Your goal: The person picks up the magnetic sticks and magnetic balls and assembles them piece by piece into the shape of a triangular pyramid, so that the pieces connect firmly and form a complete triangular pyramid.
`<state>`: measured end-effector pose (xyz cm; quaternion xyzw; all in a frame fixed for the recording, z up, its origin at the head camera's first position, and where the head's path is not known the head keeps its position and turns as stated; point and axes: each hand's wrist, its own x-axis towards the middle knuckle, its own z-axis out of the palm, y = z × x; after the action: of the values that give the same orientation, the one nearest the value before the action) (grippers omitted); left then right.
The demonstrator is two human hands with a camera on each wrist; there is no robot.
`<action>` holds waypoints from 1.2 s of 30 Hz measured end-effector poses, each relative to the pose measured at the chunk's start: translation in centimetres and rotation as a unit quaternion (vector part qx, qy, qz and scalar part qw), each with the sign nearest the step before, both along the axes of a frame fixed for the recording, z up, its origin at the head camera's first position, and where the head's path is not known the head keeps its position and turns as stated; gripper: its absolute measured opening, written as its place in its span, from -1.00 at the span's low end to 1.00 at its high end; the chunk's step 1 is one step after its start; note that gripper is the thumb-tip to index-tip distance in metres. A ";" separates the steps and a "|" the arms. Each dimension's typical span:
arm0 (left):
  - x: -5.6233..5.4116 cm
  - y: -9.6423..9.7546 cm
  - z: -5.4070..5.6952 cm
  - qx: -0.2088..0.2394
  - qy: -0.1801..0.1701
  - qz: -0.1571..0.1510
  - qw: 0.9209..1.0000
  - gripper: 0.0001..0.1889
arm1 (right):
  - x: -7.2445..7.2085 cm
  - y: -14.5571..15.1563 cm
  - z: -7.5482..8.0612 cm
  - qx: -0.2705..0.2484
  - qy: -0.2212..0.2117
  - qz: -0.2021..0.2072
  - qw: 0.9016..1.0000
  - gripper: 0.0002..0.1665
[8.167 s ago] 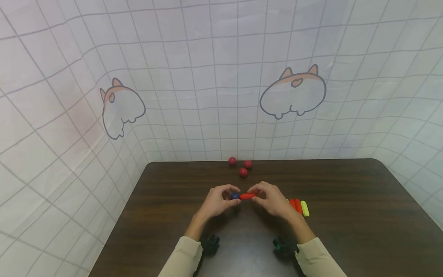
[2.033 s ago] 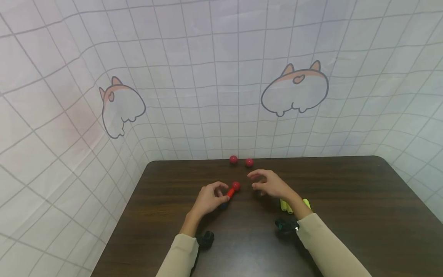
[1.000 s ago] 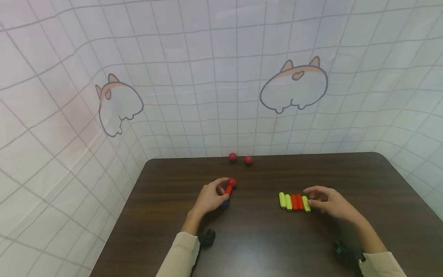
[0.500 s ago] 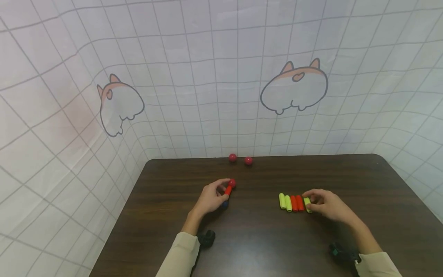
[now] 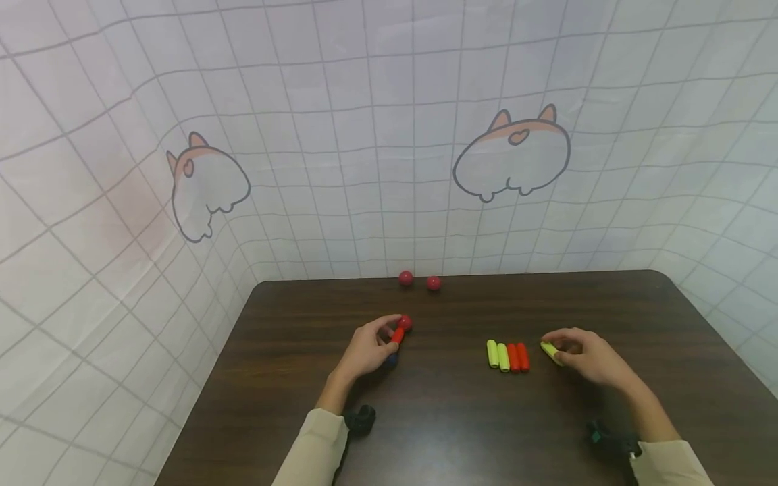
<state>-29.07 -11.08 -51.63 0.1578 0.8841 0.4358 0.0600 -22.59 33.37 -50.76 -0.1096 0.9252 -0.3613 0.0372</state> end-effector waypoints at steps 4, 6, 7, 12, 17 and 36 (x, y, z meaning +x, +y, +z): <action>-0.1 0.0 -0.2 -0.004 -0.002 0.005 1.000 -0.43 | 0.1 0.3 0.0 0.001 0.003 -0.008 1.000 -0.62; -0.2 0.0 -0.2 -0.005 -0.004 0.007 1.000 -0.42 | 0.1 0.4 0.0 0.003 0.003 -0.006 1.000 -0.60; -0.2 0.0 -0.3 -0.006 -0.004 0.007 1.000 -0.42 | 0.1 0.5 0.0 0.003 0.003 -0.004 1.000 -0.59; -0.3 0.0 -0.3 -0.003 -0.004 0.006 1.000 -0.42 | 0.0 0.5 -0.1 0.001 0.009 0.003 1.000 -0.54; -0.3 0.0 -0.4 -0.002 0.000 0.003 1.000 -0.42 | 0.1 0.4 -0.2 0.012 0.009 -0.002 1.000 -0.53; -0.1 0.0 -0.1 -0.002 0.005 -0.002 1.000 -0.43 | 0.6 -3.6 2.3 -0.079 0.038 0.046 0.995 -0.52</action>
<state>-29.15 -11.08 -51.72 0.1619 0.8847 0.4334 0.0569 -22.04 29.78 -48.43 -0.1680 0.8886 -0.4266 0.0092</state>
